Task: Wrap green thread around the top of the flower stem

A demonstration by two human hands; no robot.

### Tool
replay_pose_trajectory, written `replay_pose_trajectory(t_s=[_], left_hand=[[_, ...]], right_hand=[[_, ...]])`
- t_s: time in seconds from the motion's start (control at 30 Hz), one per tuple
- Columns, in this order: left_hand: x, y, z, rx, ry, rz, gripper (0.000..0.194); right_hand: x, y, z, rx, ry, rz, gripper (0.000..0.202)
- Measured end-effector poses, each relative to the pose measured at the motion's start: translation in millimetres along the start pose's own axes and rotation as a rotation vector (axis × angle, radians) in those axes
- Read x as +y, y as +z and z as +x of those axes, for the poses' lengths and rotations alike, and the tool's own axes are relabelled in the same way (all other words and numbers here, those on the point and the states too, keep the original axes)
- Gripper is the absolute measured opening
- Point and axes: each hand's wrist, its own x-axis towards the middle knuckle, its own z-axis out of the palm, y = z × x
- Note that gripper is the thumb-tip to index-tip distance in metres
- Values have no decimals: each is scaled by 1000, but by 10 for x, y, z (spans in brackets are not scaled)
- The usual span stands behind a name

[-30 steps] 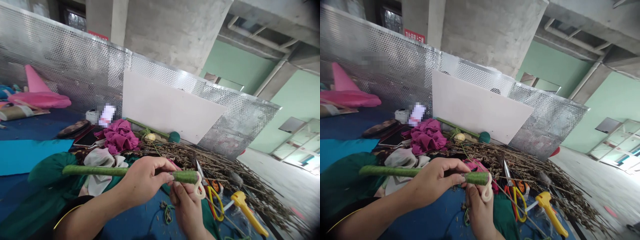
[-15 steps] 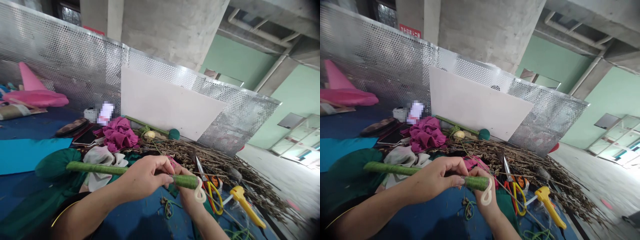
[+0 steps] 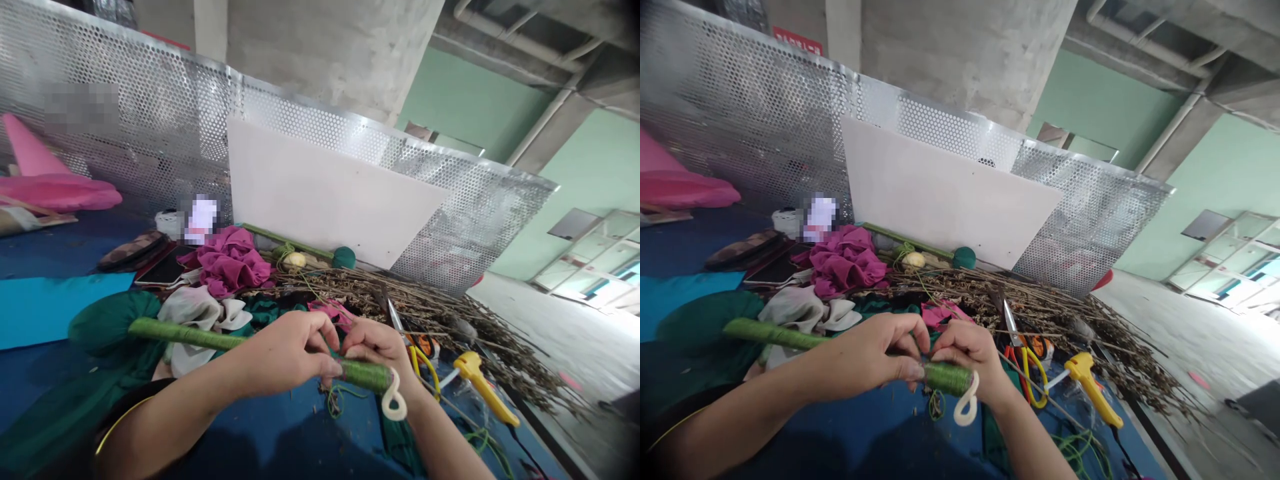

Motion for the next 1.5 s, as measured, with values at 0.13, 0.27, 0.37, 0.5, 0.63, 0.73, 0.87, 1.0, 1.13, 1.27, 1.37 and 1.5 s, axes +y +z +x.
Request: replay_pose_trajectory(t_s=[0.13,0.27,0.37,0.5,0.63,0.73,0.87,1.0,1.13,1.27,1.37,1.5], left_hand=[[2,2,6,-76,-24,36,10],[-50,23,37,-144,-13,32,13],[-99,47,78,-153,45,85,13],[-127,74,112,-168,52,127,13],[-102,84,90,-130,64,129,14],[-81,90,61,-49,151,142,19],[-90,114,58,72,219,246,20],[-141,137,88,198,285,356,24],[-189,148,103,381,361,440,26],[-224,165,110,521,437,539,29],[-246,172,118,584,463,596,31],[-246,162,112,609,453,614,31]], right_hand=[[-23,-97,20,-98,-28,-10,27],[-39,-130,-2,-91,-90,-114,21],[-51,-129,-17,-78,-119,-180,20],[-85,-116,-18,-114,-153,-219,23],[-137,-155,-10,-125,-124,-243,23],[-218,-226,-8,-140,-42,-308,20],[-382,-316,-35,-138,11,-554,10],[-533,-375,-81,-84,-80,-878,15],[-580,-286,-144,-16,-219,-1036,17],[-489,33,-245,78,-60,-913,23],[-418,252,-294,196,149,-660,29],[-434,308,-270,215,304,-300,31]])
